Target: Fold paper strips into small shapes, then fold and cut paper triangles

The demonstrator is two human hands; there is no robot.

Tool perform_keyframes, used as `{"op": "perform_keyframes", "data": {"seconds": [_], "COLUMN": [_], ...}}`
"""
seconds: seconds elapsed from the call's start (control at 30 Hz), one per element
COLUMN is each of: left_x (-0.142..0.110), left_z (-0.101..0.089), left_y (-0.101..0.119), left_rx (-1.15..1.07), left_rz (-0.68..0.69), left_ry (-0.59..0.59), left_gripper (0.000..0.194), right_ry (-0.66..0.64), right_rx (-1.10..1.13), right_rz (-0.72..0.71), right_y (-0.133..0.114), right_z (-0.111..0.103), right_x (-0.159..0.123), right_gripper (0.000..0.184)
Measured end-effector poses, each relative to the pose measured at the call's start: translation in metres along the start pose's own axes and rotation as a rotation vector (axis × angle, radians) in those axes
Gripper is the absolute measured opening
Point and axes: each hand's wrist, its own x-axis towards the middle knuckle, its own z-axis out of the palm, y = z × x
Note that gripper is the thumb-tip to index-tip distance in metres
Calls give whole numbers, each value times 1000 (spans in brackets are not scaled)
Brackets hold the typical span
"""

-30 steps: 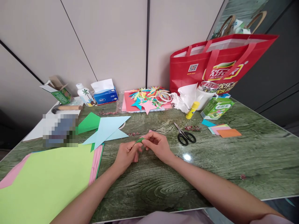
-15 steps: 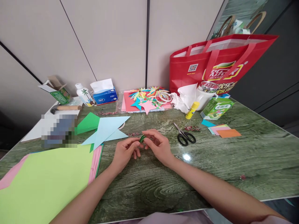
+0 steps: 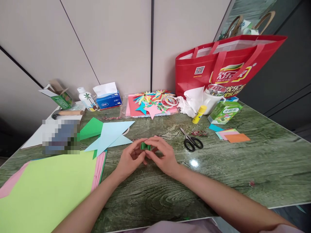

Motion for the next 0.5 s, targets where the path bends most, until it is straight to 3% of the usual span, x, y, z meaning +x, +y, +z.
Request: {"op": "perform_keyframes", "data": {"seconds": [0.3,0.5], "left_x": [2,5], "left_z": [0,-3], "left_y": [0,-1], "left_rx": [-57,-147], "left_rz": [2,78], "left_ry": [80,219], "left_gripper": [31,29], "right_ry": [-44,341], "right_rx": [-48,-220], "right_rz": [-59,89], "right_y": [3,12], "right_z": [0,-2], "right_x": [3,6], "right_gripper": [42,36]}}
